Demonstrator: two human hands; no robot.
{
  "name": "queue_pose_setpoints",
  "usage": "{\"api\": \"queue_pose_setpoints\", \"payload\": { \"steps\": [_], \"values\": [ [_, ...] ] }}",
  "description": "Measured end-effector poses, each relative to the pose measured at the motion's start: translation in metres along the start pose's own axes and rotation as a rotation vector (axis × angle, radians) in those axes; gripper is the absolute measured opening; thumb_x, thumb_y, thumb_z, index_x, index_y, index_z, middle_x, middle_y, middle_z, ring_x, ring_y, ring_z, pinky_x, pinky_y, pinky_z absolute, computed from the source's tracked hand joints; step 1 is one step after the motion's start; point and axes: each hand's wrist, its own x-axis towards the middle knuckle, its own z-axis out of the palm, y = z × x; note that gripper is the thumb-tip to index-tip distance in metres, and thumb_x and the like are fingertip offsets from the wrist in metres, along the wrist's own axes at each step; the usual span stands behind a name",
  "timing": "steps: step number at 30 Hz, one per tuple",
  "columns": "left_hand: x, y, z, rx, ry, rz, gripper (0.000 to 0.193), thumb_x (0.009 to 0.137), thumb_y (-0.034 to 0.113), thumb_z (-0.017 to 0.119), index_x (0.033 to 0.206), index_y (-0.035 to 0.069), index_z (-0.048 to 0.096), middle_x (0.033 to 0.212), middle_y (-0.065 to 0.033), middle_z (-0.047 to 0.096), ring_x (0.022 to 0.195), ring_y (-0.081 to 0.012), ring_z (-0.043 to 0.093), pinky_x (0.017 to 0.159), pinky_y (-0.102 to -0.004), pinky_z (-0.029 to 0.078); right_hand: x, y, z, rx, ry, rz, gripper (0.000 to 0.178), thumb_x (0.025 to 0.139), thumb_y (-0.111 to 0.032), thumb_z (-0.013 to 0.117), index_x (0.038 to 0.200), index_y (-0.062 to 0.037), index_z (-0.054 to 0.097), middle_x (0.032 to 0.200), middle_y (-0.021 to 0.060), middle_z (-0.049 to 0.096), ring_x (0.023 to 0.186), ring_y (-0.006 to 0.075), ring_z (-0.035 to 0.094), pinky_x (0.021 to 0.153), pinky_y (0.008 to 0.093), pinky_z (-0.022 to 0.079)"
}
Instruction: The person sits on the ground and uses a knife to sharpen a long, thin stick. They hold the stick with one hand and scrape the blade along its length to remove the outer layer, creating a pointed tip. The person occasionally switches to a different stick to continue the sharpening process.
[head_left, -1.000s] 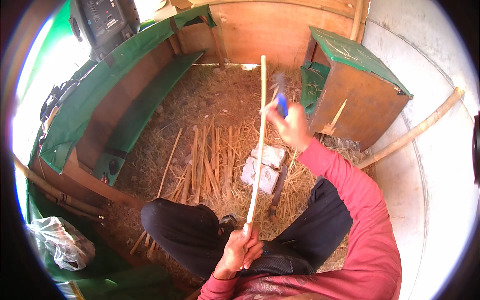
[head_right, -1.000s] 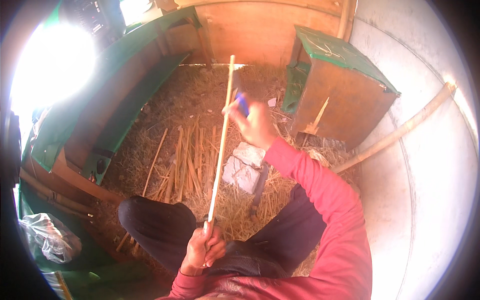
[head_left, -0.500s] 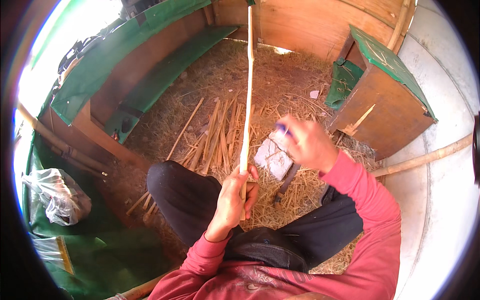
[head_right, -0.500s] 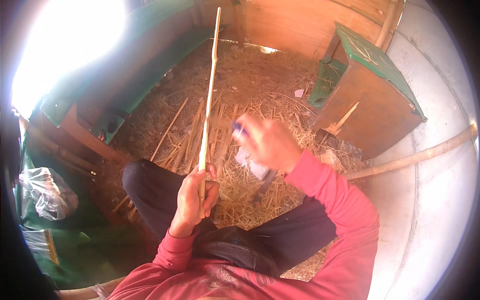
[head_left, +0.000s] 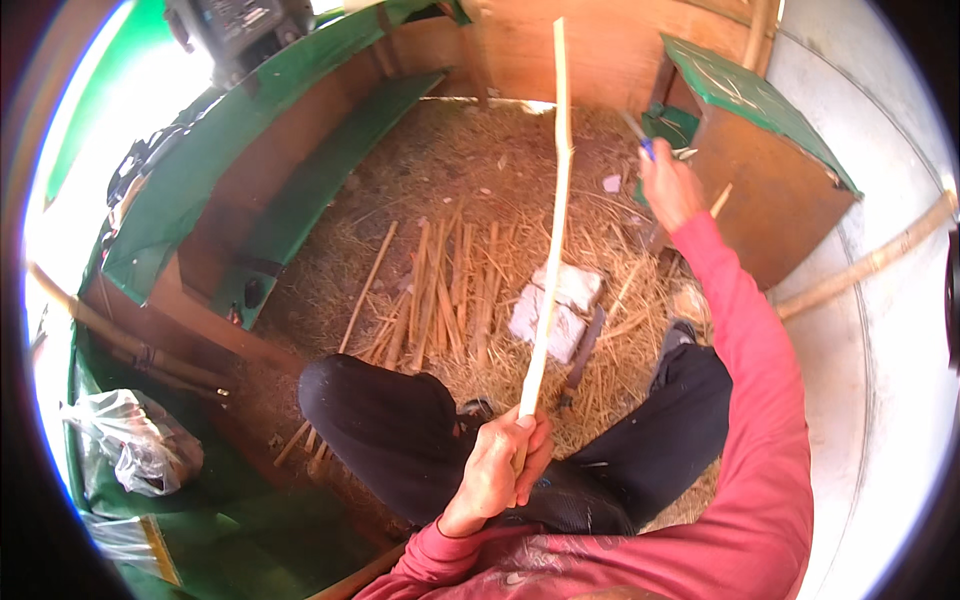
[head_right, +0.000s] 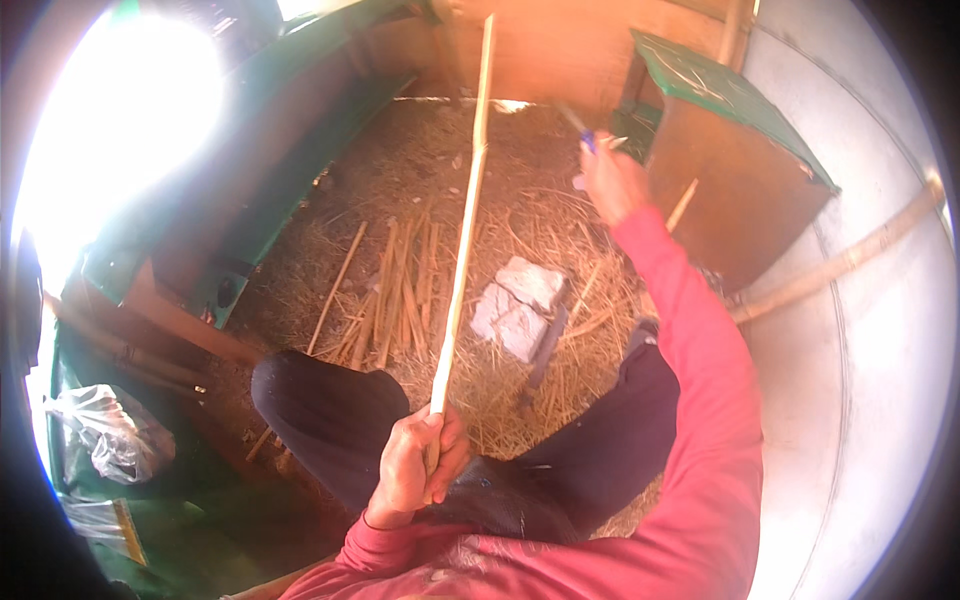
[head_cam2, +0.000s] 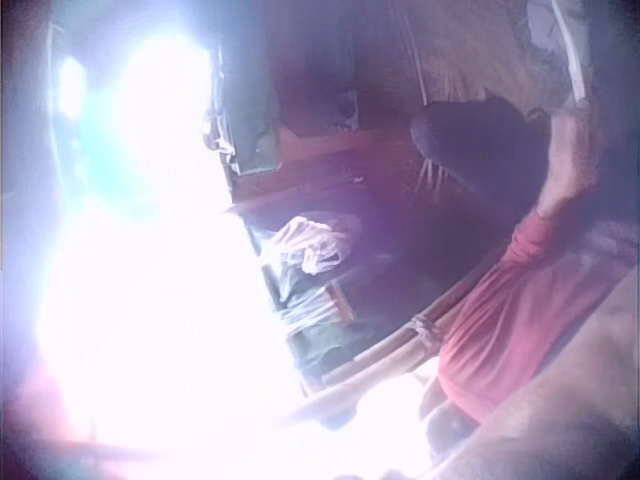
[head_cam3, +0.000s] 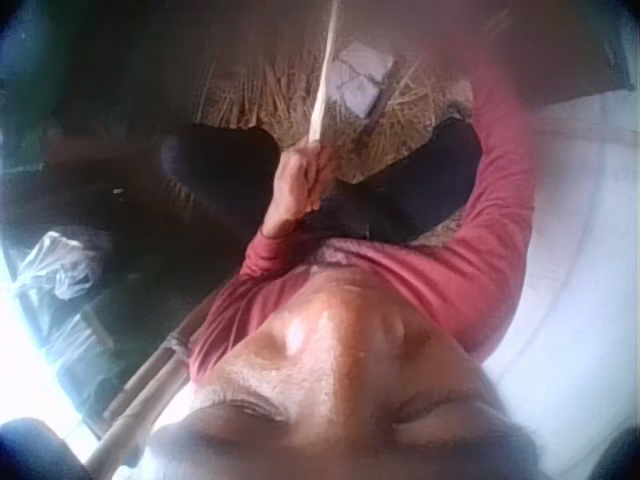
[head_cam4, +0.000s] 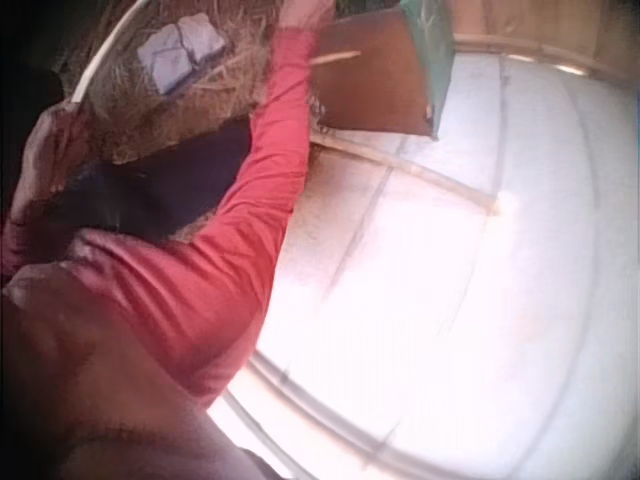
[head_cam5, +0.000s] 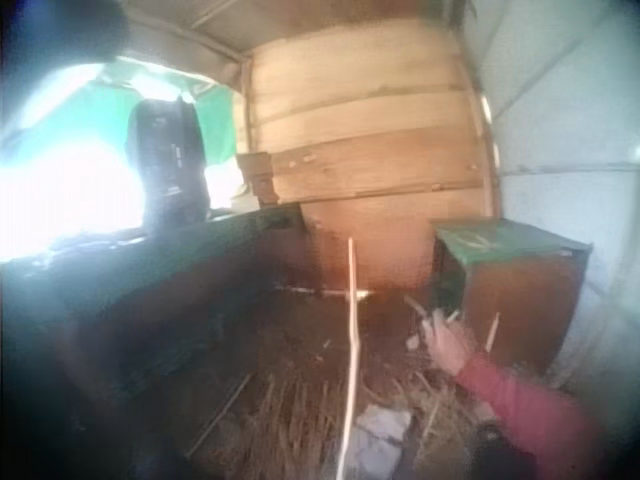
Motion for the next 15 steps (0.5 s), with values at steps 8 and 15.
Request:
{"api": "queue_pose_setpoints", "payload": {
  "steps": [8, 15],
  "values": [
    [0.024, 0.01, -0.014, 0.11, 0.221, 0.056, 0.033, 0.1, 0.035, 0.034, 0.08, 0.009, 0.04, 0.044, -0.0005, 0.034, 0.032, -0.0085, 0.027, 0.031, -0.023, 0.023, -0.089, -0.099, -0.003, 0.376, -0.261, -0.712, 0.029, 0.097, -0.033, 0.054, 0.093, -0.0046, 0.052, 0.053, 0.0092, 0.055, 0.041, 0.0256, 0.056, 0.036, 0.0392, 0.041],
    [0.032, 0.002, -0.013, 0.361, 0.291, 0.111, 0.037, 0.101, 0.035, 0.036, 0.076, 0.009, 0.041, 0.046, 0.0008, 0.037, 0.033, -0.0074, 0.03, 0.033, -0.0243, 0.023, -0.084, -0.096, 0.02, 0.073, -0.011, -0.925, 0.034, 0.093, -0.04, 0.057, 0.091, -0.0062, 0.05, 0.056, 0.0097, 0.054, 0.037, 0.0217, 0.056, 0.031, 0.0356, 0.045]
  ]
}}
